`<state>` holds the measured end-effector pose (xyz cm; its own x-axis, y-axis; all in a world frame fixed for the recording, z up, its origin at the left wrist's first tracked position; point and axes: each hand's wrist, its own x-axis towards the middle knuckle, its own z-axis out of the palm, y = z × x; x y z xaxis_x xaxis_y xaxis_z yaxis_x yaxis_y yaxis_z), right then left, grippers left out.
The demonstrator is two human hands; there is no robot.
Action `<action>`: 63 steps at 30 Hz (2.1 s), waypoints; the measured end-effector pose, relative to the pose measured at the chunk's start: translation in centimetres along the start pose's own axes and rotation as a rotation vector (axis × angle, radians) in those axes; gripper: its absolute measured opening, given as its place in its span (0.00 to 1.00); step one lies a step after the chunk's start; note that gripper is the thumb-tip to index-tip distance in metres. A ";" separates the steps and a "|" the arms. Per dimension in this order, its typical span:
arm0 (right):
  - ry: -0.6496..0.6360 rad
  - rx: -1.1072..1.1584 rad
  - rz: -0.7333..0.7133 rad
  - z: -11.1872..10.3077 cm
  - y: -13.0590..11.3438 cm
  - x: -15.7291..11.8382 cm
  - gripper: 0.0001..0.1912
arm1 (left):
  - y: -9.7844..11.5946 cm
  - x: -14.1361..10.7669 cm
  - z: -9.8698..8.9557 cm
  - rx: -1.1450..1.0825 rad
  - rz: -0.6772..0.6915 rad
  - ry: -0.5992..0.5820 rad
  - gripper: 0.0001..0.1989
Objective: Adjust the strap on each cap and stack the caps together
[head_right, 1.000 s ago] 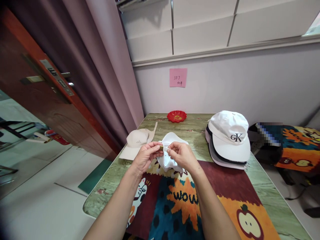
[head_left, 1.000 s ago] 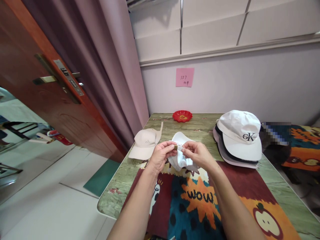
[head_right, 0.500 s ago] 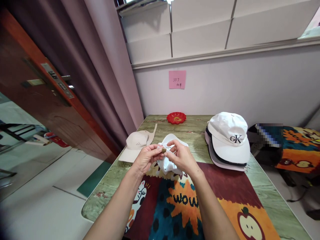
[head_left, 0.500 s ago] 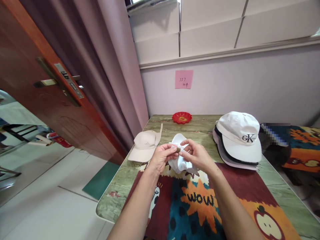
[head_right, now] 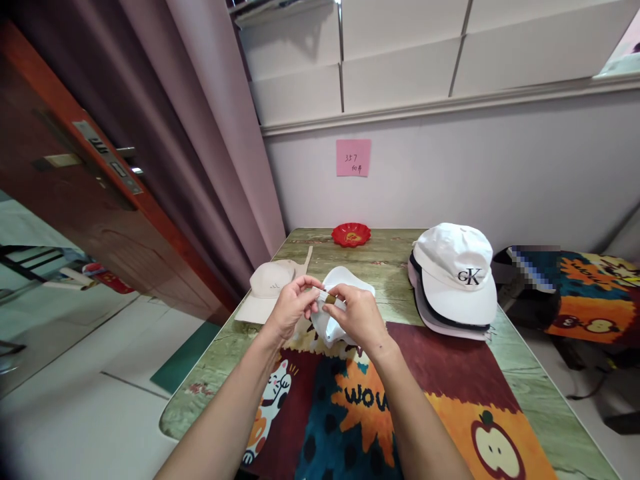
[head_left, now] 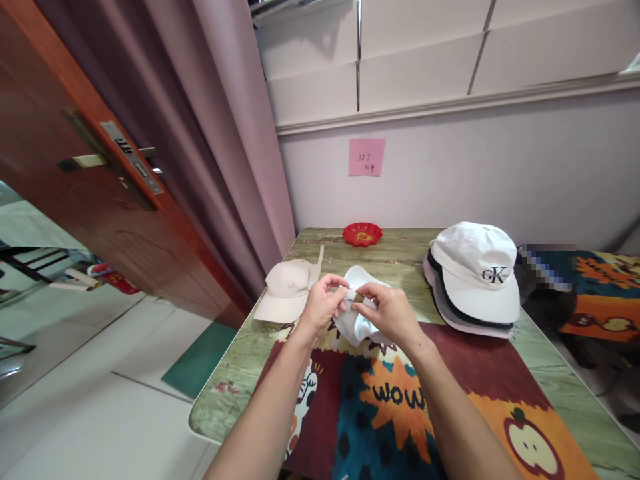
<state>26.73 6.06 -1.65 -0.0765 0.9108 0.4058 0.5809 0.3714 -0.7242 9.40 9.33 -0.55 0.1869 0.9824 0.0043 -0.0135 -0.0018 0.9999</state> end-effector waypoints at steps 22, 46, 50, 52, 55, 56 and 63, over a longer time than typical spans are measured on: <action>-0.413 0.558 0.358 -2.2 1.9 -0.1 0.14 | 1.4 3.2 -3.4 0.083 -0.158 -0.517 0.20; -0.324 0.508 0.291 -1.4 2.1 0.3 0.21 | -0.2 3.7 -2.5 0.063 -0.119 -0.461 0.17; -0.303 0.521 0.270 -1.2 2.3 0.3 0.21 | 0.4 3.5 -2.3 0.091 -0.103 -0.498 0.19; -0.286 0.524 0.264 -1.0 2.6 0.3 0.21 | 0.6 3.4 -2.3 0.096 -0.085 -0.506 0.19; -0.283 0.520 0.264 -0.8 3.0 0.3 0.19 | 0.5 3.5 -2.3 0.095 -0.079 -0.503 0.18; -0.285 0.519 0.267 -0.7 3.1 0.3 0.19 | 0.4 3.5 -2.3 0.098 -0.084 -0.501 0.18; -0.279 0.532 0.262 -0.6 3.6 0.3 0.20 | 0.8 4.1 -2.2 0.149 -0.124 -0.480 0.22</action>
<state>29.26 7.55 -3.81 -0.2356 0.9693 0.0701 0.1343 0.1039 -0.9855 7.94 13.74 0.28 0.6085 0.7804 -0.1439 0.1710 0.0481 0.9841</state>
